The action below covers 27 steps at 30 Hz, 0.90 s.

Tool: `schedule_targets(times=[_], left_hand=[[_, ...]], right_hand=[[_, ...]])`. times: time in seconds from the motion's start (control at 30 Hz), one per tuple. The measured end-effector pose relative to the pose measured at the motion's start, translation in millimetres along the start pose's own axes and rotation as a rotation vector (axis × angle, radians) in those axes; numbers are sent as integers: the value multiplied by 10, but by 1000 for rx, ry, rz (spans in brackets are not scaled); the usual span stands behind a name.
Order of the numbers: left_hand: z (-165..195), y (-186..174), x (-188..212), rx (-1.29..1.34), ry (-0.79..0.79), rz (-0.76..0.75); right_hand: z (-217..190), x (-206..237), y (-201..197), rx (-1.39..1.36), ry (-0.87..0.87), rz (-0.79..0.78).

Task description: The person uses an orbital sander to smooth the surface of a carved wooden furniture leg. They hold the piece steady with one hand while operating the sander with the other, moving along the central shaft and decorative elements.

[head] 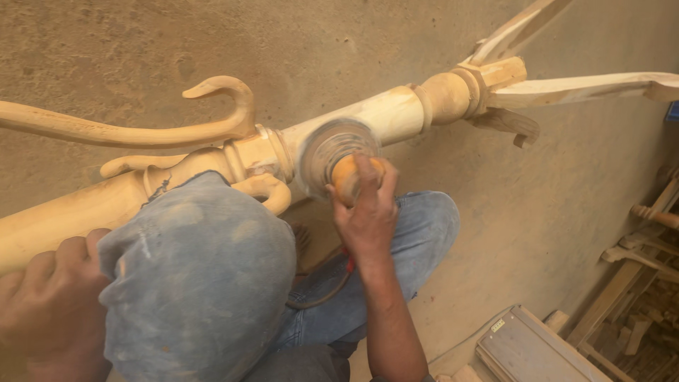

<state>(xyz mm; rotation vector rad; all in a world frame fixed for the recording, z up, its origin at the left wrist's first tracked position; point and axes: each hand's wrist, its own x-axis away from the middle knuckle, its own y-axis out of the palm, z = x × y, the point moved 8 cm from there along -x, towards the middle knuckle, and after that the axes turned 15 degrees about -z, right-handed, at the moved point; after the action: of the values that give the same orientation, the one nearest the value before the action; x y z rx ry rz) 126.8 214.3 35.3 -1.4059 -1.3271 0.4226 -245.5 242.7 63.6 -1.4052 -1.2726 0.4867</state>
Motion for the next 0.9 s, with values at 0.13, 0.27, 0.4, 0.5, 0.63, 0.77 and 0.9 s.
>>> schedule_targets(times=[0.13, 0.27, 0.4, 0.5, 0.63, 0.77, 0.9], left_hand=[[-23, 97, 80, 40, -3, 5], [-52, 166, 86, 54, 9, -5], [-63, 248, 0, 115, 41, -46], [-62, 267, -77, 280, 134, -73], [4, 629, -261, 357, 178, -884], [264, 1, -860, 245, 451, -781], [748, -646, -1591, 69, 534, -131]], right_hand=[[824, -77, -271, -96, 174, 141], [1682, -305, -819, -249, 203, 356], [2094, -110, -899, -545, 136, 613], [2275, 180, -793, -957, 61, 672], [2245, 359, -890, -1003, -64, 710], [2100, 491, -971, -1054, -212, 721], [2009, 758, -1080, -968, -199, 757]])
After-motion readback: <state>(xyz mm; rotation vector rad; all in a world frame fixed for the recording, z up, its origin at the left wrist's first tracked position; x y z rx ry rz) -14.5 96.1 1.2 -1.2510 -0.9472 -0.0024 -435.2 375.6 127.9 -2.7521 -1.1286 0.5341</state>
